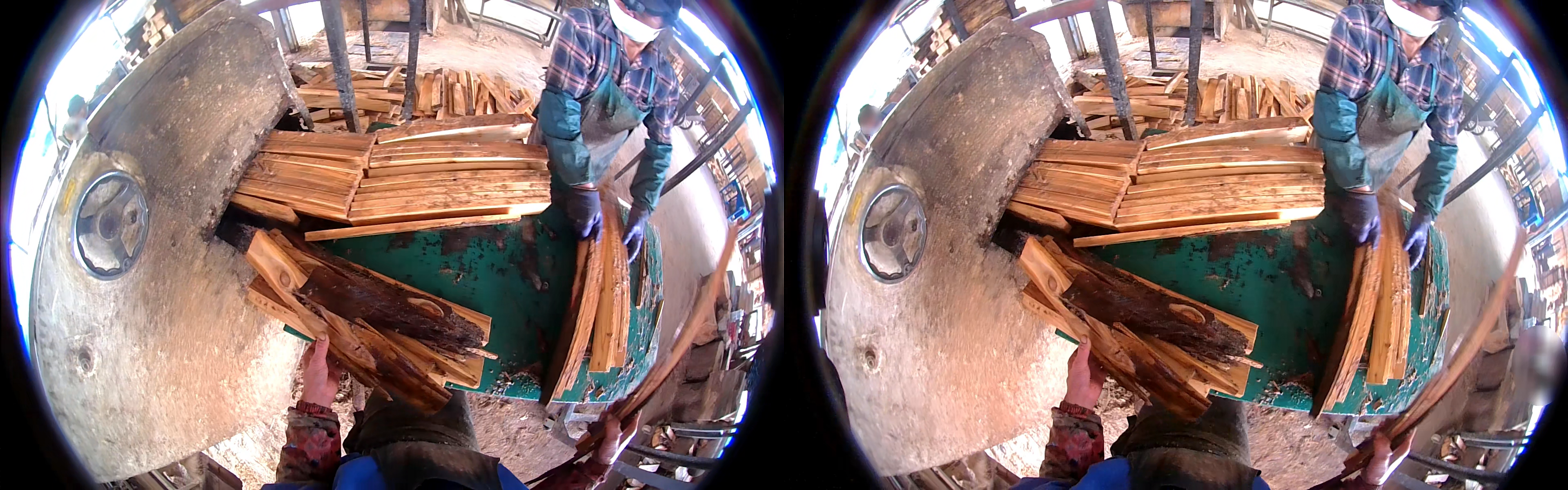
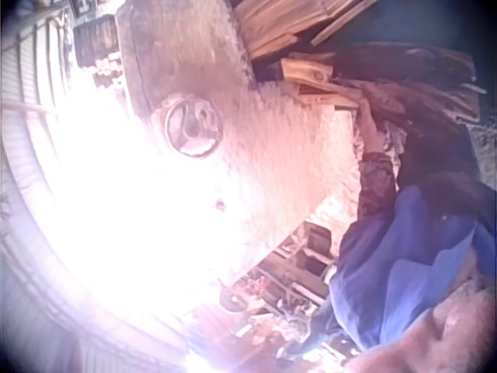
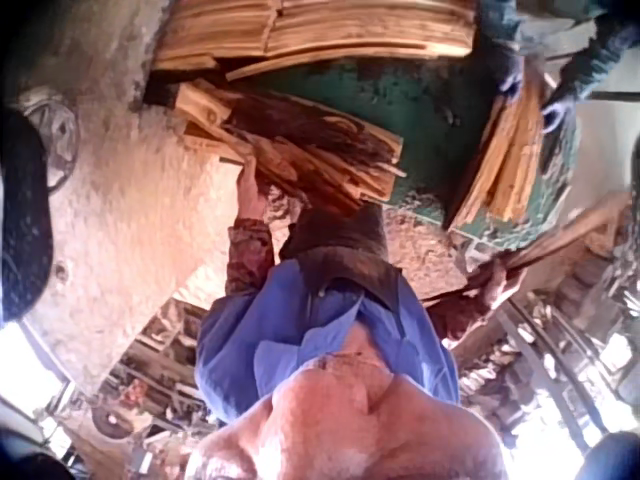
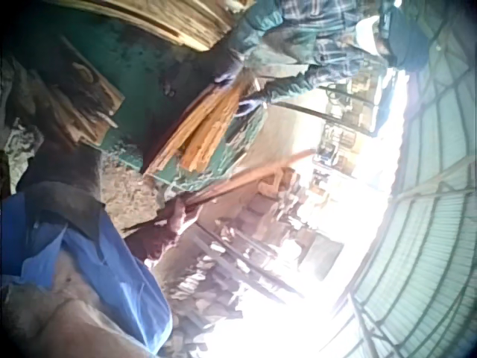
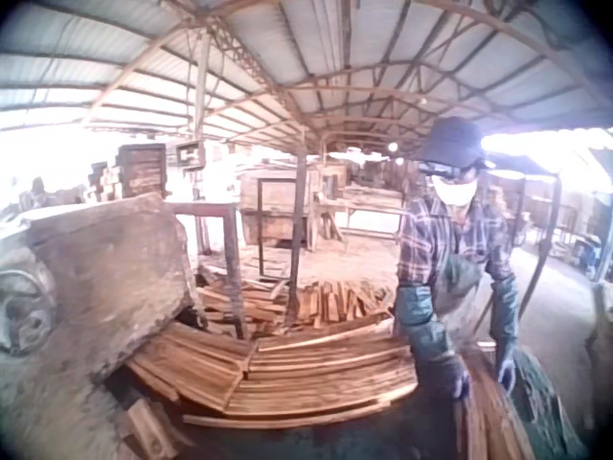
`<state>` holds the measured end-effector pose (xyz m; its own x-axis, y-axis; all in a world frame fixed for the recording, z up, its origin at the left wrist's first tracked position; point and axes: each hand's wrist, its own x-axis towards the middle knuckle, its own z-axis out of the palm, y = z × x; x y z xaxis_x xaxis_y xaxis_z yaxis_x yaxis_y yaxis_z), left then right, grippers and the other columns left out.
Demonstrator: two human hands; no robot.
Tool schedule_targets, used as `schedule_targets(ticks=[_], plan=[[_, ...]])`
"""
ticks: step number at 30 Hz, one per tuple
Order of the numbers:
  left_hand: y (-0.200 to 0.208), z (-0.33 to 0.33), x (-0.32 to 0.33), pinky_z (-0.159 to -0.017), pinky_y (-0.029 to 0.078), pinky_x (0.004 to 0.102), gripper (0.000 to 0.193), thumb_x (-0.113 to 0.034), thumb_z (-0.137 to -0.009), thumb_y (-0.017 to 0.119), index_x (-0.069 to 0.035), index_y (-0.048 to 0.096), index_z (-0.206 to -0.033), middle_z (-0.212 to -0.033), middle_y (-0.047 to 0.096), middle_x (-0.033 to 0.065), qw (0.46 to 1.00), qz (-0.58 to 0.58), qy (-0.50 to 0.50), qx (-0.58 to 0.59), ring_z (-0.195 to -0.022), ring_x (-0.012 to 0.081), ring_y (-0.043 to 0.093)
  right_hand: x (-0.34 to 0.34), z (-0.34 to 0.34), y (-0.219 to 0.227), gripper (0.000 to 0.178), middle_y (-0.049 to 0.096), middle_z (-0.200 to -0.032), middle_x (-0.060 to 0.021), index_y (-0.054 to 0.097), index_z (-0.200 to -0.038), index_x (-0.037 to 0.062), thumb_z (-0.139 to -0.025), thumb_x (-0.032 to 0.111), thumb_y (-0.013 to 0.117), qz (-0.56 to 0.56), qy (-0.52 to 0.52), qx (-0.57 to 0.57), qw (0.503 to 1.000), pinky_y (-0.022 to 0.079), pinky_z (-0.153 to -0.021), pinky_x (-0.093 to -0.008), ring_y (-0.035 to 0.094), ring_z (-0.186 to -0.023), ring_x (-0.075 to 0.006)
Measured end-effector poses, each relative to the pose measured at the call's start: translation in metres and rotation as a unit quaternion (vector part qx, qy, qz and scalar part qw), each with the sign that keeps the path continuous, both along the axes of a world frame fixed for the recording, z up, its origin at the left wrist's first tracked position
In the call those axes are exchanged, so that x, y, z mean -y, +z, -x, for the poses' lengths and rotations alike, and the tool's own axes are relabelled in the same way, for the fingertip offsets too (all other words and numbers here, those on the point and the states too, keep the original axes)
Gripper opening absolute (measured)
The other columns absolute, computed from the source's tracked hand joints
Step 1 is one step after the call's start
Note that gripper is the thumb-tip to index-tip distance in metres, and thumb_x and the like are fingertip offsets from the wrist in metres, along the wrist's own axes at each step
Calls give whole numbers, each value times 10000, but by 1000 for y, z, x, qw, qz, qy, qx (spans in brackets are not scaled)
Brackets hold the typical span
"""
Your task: The person picks up processed wooden planks from a green conveyor table and stacks them in a pile. The person repeatedly lifts and places planks by hand, building a growing stack of lumber in a workshop.
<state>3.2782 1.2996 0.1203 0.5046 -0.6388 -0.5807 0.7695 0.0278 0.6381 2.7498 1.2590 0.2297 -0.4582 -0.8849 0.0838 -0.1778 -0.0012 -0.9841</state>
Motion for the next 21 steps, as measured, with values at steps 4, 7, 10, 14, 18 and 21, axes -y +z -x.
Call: schedule_targets(ticks=[4, 7, 10, 14, 18, 21], plan=[[2, 2, 5, -837, 523, 351, 402, -290, -910, 673, -73, 554, -1226, -1131, 633, 37, 1000, 16, -4, 6, -1013, 195, 620, 37, -73, 27, 757, 594, -1004, -57, 438, -1335, 7, -631, 62, 712, -86, 174, -40, 980, 497, -709, -278, 581, -829, -157], [-1, 2, 2, -772, 509, 312, 413, -311, -904, 676, -71, 559, -1219, -1075, 635, 17, 999, -5, -30, 21, -953, 142, 608, 87, -150, 39, 770, 599, -1007, -61, 424, -1354, -21, -630, 41, 677, -80, 357, -124, 922, 496, -720, -282, 566, -851, -134], [6, 8, -11, -775, 509, 304, 475, -346, -897, 677, -25, 548, -1223, -1063, 619, 34, 997, -48, -33, 52, -952, 135, 589, 131, -219, 34, 783, 610, -1072, -130, 421, -1361, -30, -636, 68, 703, -93, 480, -168, 856, 491, -822, -324, 590, -955, -188], [-5, 11, -27, -815, 537, 346, 565, -336, -882, 701, 89, 506, -1199, -1103, 589, 131, 991, -62, -19, 116, -973, 194, 588, 180, -278, 10, 817, 573, -1149, -246, 396, -1362, -51, -639, 115, 740, 34, 568, -289, 770, 479, -919, -378, 586, -1075, -384], [-14, 17, -33, -787, 539, 335, 565, -311, -864, 729, 69, 507, -1217, -1102, 587, 122, 994, -56, 15, 93, -921, 180, 591, 207, -321, -21, 876, 524, -1209, -236, 374, -1387, -50, -664, 225, 785, 37, 634, -326, 700, 443, -975, -385, 536, -1135, -396], [-11, 26, -29, -773, 533, 326, 568, -312, -857, 737, 59, 508, -1221, -1094, 592, 107, 989, -87, 41, 110, -909, 167, 588, 226, -346, -55, 910, 490, -1262, -215, 370, -1402, -43, -716, 376, 795, -23, 700, -300, 648, 396, -1033, -399, 495, -1196, -380]])
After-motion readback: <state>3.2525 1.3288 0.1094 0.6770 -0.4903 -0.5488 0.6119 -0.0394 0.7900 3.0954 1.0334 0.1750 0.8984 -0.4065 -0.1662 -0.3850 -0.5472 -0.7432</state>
